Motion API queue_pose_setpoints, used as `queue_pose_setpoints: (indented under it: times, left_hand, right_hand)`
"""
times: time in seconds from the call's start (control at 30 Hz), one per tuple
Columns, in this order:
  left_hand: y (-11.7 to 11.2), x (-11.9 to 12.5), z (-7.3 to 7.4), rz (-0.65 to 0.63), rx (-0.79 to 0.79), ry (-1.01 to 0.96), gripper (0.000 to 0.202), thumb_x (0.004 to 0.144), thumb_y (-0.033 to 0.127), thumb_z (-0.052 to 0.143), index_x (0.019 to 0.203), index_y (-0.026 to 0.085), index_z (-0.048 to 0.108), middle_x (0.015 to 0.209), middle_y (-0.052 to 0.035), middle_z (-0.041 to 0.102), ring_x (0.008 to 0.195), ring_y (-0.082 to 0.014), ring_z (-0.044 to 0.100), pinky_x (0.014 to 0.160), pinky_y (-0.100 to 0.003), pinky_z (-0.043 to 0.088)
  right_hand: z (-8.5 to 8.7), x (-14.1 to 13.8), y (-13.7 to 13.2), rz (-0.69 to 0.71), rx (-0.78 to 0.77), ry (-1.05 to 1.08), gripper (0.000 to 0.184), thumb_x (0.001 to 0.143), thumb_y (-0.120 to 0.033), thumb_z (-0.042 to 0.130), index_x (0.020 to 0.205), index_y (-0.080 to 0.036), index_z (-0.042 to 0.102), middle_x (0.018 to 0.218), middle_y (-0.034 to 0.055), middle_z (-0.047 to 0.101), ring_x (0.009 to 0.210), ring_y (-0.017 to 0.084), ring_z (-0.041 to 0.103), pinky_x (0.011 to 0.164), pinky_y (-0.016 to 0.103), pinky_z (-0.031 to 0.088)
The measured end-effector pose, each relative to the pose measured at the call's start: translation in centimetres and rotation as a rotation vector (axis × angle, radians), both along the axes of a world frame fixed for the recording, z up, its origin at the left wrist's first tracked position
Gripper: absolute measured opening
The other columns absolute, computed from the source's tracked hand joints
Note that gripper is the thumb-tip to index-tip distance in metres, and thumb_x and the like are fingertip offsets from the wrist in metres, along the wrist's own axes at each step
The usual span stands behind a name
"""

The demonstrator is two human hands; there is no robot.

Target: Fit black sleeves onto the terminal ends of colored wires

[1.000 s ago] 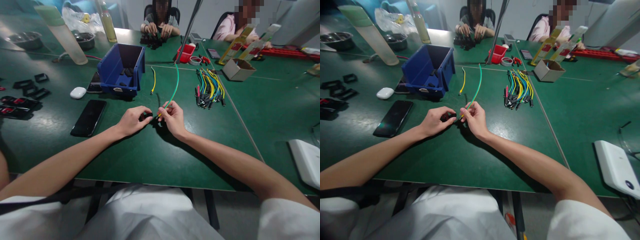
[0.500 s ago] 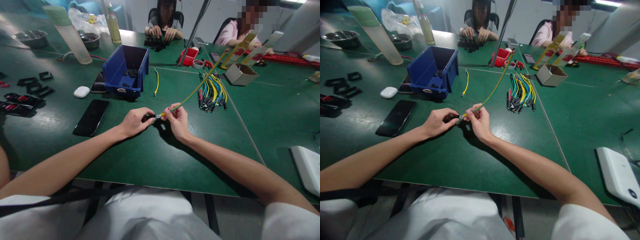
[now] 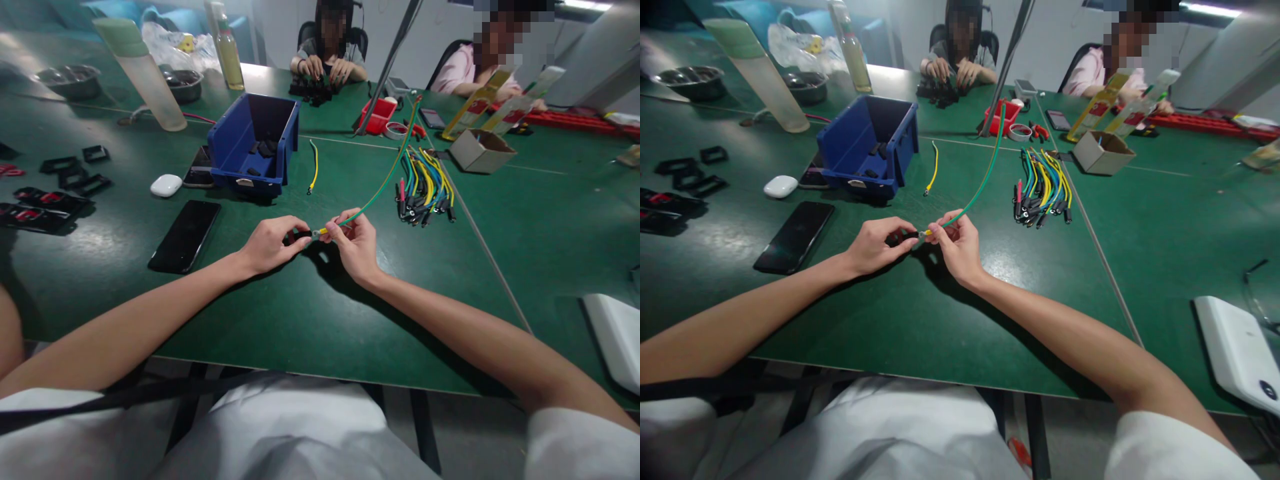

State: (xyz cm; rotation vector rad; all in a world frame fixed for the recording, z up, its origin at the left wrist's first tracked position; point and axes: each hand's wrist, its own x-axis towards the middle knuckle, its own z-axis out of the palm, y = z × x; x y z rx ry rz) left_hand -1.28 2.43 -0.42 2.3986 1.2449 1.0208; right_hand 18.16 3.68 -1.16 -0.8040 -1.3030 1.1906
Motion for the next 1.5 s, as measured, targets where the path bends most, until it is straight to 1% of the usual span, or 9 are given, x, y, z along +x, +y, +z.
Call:
queue_pose_setpoints:
  times: [0.13, 0.3, 0.47, 0.63, 0.87, 1.13, 1.4, 1.5]
  left_hand:
    - [-0.01, -0.01, 0.06, -0.007, 0.018, 0.000, 0.018, 0.089, 0.032, 0.064, 0.096, 0.016, 0.066, 0.087, -0.0046, 0.072, 0.066, -0.0135, 0.063, 0.068, -0.026, 0.050]
    - [0.05, -0.01, -0.02, -0.024, 0.068, 0.001, 0.017, 0.088, 0.030, 0.065, 0.096, 0.015, 0.067, 0.085, -0.0036, 0.071, 0.066, -0.0124, 0.063, 0.067, -0.025, 0.050]
    - [0.04, 0.02, 0.02, -0.036, 0.094, -0.007, 0.015, 0.088, 0.027, 0.065, 0.095, 0.015, 0.068, 0.085, -0.0034, 0.072, 0.065, -0.0116, 0.063, 0.066, -0.023, 0.049]
    - [0.00, 0.02, 0.04, -0.032, 0.104, -0.009, 0.014, 0.088, 0.026, 0.065, 0.094, 0.014, 0.068, 0.084, -0.0033, 0.071, 0.064, -0.0115, 0.062, 0.064, -0.023, 0.048]
    - [0.06, -0.03, 0.02, -0.031, 0.115, -0.014, 0.015, 0.088, 0.028, 0.065, 0.093, 0.014, 0.068, 0.082, -0.0031, 0.071, 0.063, -0.0113, 0.061, 0.064, -0.023, 0.048]
    - [0.13, -0.08, -0.21, -0.034, 0.136, -0.015, 0.014, 0.087, 0.026, 0.065, 0.093, 0.014, 0.069, 0.081, -0.0029, 0.071, 0.062, -0.0109, 0.061, 0.063, -0.023, 0.048]
    - [0.16, -0.16, -0.22, -0.026, 0.163, 0.008, 0.014, 0.086, 0.027, 0.066, 0.091, 0.015, 0.069, 0.079, -0.0026, 0.070, 0.059, -0.0103, 0.058, 0.061, -0.024, 0.046]
    - [0.14, -0.12, -0.24, -0.023, 0.179, 0.003, 0.013, 0.086, 0.026, 0.066, 0.091, 0.015, 0.070, 0.078, -0.0024, 0.070, 0.057, -0.0100, 0.057, 0.060, -0.023, 0.046]
  right_hand:
    - [-0.10, 0.02, 0.03, 0.004, 0.006, 0.013, 0.034, 0.078, -0.043, 0.077, 0.086, -0.023, 0.050, 0.074, -0.0048, 0.063, 0.061, 0.010, 0.066, 0.060, 0.024, 0.055]
    - [-0.29, -0.02, 0.09, 0.001, 0.010, 0.007, 0.035, 0.077, -0.043, 0.078, 0.085, -0.022, 0.051, 0.071, -0.0054, 0.064, 0.061, 0.010, 0.066, 0.061, 0.024, 0.055]
    - [-0.41, -0.04, 0.17, 0.016, 0.031, 0.031, 0.031, 0.078, -0.039, 0.078, 0.084, -0.022, 0.053, 0.071, -0.0056, 0.064, 0.061, 0.010, 0.067, 0.061, 0.023, 0.055]
    - [-0.39, -0.03, 0.09, 0.004, 0.027, 0.000, 0.031, 0.077, -0.040, 0.078, 0.083, -0.022, 0.053, 0.071, -0.0054, 0.064, 0.061, 0.010, 0.066, 0.061, 0.025, 0.056]
    - [-0.11, -0.03, -0.10, 0.029, 0.029, 0.047, 0.024, 0.078, -0.031, 0.078, 0.082, -0.021, 0.056, 0.073, -0.0044, 0.067, 0.062, 0.010, 0.067, 0.061, 0.024, 0.054]
    - [-0.01, -0.08, -0.14, 0.014, -0.002, 0.014, 0.027, 0.077, -0.035, 0.079, 0.082, -0.021, 0.056, 0.072, -0.0037, 0.068, 0.062, 0.011, 0.067, 0.061, 0.026, 0.054]
    - [0.20, -0.10, 0.31, 0.022, -0.061, -0.008, 0.035, 0.070, -0.042, 0.082, 0.077, -0.021, 0.055, 0.066, -0.0039, 0.066, 0.060, 0.013, 0.067, 0.059, 0.027, 0.054]
    - [0.23, -0.05, 0.47, 0.035, -0.078, -0.007, 0.035, 0.069, -0.042, 0.083, 0.076, -0.021, 0.055, 0.064, -0.0039, 0.066, 0.059, 0.013, 0.067, 0.058, 0.027, 0.054]
